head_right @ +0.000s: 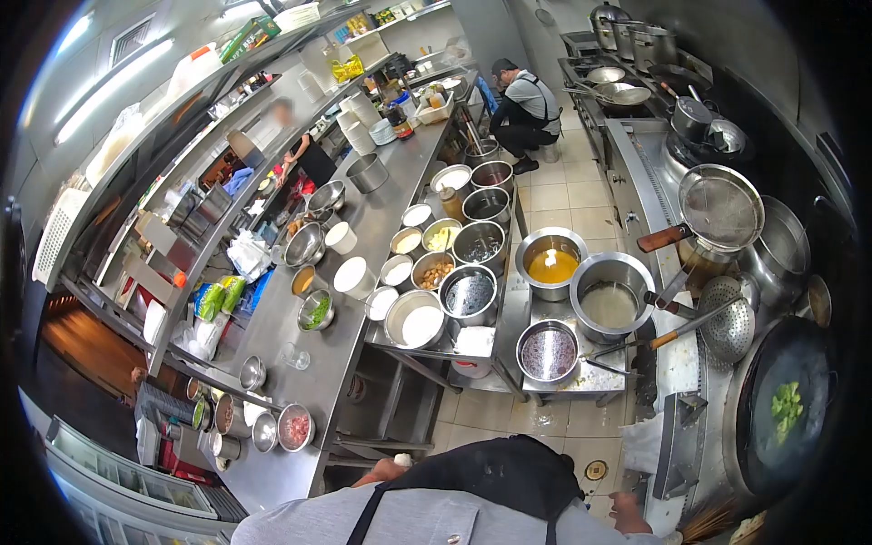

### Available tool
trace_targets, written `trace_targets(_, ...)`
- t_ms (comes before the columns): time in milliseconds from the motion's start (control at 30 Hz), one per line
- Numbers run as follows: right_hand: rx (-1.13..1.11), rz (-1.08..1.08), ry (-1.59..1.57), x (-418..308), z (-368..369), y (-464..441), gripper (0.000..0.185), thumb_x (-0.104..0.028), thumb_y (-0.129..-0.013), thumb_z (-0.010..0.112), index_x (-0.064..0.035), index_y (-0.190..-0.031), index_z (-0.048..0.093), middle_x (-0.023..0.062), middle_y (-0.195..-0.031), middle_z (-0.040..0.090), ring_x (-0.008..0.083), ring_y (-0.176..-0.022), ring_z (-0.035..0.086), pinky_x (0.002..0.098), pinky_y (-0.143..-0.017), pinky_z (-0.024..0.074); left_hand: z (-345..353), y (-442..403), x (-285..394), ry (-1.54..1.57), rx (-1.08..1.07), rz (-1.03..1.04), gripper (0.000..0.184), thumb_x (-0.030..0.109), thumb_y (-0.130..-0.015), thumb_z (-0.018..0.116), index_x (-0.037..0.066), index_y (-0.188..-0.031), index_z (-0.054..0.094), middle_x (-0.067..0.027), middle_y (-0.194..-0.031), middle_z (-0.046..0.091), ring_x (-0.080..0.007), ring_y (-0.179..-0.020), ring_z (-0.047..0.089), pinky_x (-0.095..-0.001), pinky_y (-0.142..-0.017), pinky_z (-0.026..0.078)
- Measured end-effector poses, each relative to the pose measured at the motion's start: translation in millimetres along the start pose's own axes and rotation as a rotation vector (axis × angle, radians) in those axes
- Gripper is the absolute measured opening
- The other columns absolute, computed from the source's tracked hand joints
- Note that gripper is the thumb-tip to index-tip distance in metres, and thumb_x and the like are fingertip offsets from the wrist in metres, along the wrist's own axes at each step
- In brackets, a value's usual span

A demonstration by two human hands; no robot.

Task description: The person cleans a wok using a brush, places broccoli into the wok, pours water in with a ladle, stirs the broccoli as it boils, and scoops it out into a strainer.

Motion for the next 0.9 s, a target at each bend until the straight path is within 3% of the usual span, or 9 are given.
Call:
trace_targets(167,0.051,0.067,-0.075,-5,-14,12,0.023,-0.015,-0.078,0.060,-0.0027,-0.097,0.067,0.0183,-0.099,0.067,0.0294,-0.088,0.066,0.0391,-0.073,0.0536,8,-34,-13,-0.198,-0.133,0.228,0.063,0.059,-0.063,0.073,0.005,-0.095,0.071,-0.0148,-0.100,0.068,-0.0262,-0.095,0.065,-0.0349,-0.083,0.049)
trace_targets(233,0.062,0.070,-0.025,-20,-35,30,0.020,-0.016,-0.078,0.059,-0.0018,-0.089,0.068,0.0184,-0.095,0.067,0.0300,-0.087,0.066,0.0387,-0.075,0.0531,-7,-19,-2,-0.022,-0.037,0.022,0.065,0.061,-0.061,0.073,0.005,-0.095,0.070,-0.0157,-0.100,0.068,-0.0263,-0.094,0.065,-0.0351,-0.083,0.049)
trace_targets(267,0.068,0.073,0.029,-28,-45,38,0.020,-0.017,-0.077,0.058,-0.0008,-0.082,0.069,0.0186,-0.092,0.068,0.0306,-0.087,0.067,0.0383,-0.076,0.0526,-5,-23,-2,-0.008,-0.034,0.047,0.065,0.061,-0.061,0.073,0.005,-0.094,0.071,-0.0151,-0.099,0.069,-0.0263,-0.094,0.066,-0.0349,-0.083,0.049)
trace_targets(400,0.161,0.003,0.022,-62,-73,51,0.024,-0.023,-0.076,0.063,0.0005,-0.078,0.069,0.0150,-0.078,0.069,0.0300,-0.080,0.068,0.0381,-0.078,0.0524,6,-23,5,-0.015,-0.073,0.059,0.064,0.060,-0.061,0.073,0.005,-0.094,0.071,-0.0147,-0.099,0.069,-0.0259,-0.093,0.066,-0.0344,-0.083,0.049)
trace_targets(467,0.049,-0.198,-0.258,-87,-90,54,0.030,-0.026,-0.075,0.066,0.0028,-0.081,0.068,0.0147,-0.069,0.068,0.0276,-0.071,0.069,0.0377,-0.070,0.0546,12,-24,9,-0.104,-0.100,0.039,0.062,0.058,-0.062,0.073,0.005,-0.093,0.071,-0.0143,-0.098,0.069,-0.0255,-0.093,0.066,-0.0343,-0.082,0.049)
trace_targets(500,0.050,-0.191,-0.258,-92,-97,53,0.030,-0.026,-0.075,0.066,0.0028,-0.081,0.068,0.0147,-0.069,0.068,0.0276,-0.071,0.069,0.0377,-0.070,0.0546,8,-13,18,-0.105,-0.106,0.043,0.062,0.058,-0.062,0.073,0.005,-0.093,0.071,-0.0143,-0.098,0.069,-0.0255,-0.093,0.066,-0.0343,-0.082,0.049)
trace_targets(567,-0.098,-0.057,-0.444,-97,-98,48,0.035,-0.025,-0.073,0.068,0.0064,-0.088,0.066,0.0167,-0.066,0.066,0.0237,-0.061,0.067,0.0366,-0.059,0.0547,-10,24,44,0.027,-0.094,-0.009,0.062,0.059,-0.062,0.073,0.005,-0.093,0.071,-0.0144,-0.096,0.069,-0.0259,-0.092,0.066,-0.0343,-0.081,0.049)
trace_targets(767,-0.096,-0.064,-0.462,-48,-8,-14,0.028,-0.022,-0.076,0.064,-0.0004,-0.092,0.067,0.0164,-0.071,0.066,0.0248,-0.061,0.067,0.0378,-0.058,0.0539,16,-14,13,0.004,-0.087,0.054,0.061,0.059,-0.063,0.073,0.005,-0.090,0.072,-0.0141,-0.096,0.069,-0.0258,-0.091,0.066,-0.0346,-0.081,0.050)
trace_targets(900,0.012,-0.447,-0.152,-4,56,-45,0.024,-0.020,-0.077,0.060,-0.0058,-0.095,0.068,0.0161,-0.075,0.067,0.0257,-0.062,0.066,0.0387,-0.058,0.0532,27,-18,7,0.140,-0.072,0.015,0.060,0.059,-0.062,0.074,0.006,-0.090,0.071,-0.0134,-0.097,0.069,-0.0247,-0.091,0.066,-0.0344,-0.082,0.050)
Point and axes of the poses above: each hand's wrist, its own y-axis away from the middle knuckle, its own z-axis out of the palm, x = y × z, the point moved 3 cm from there along -y, towards the middle knuckle
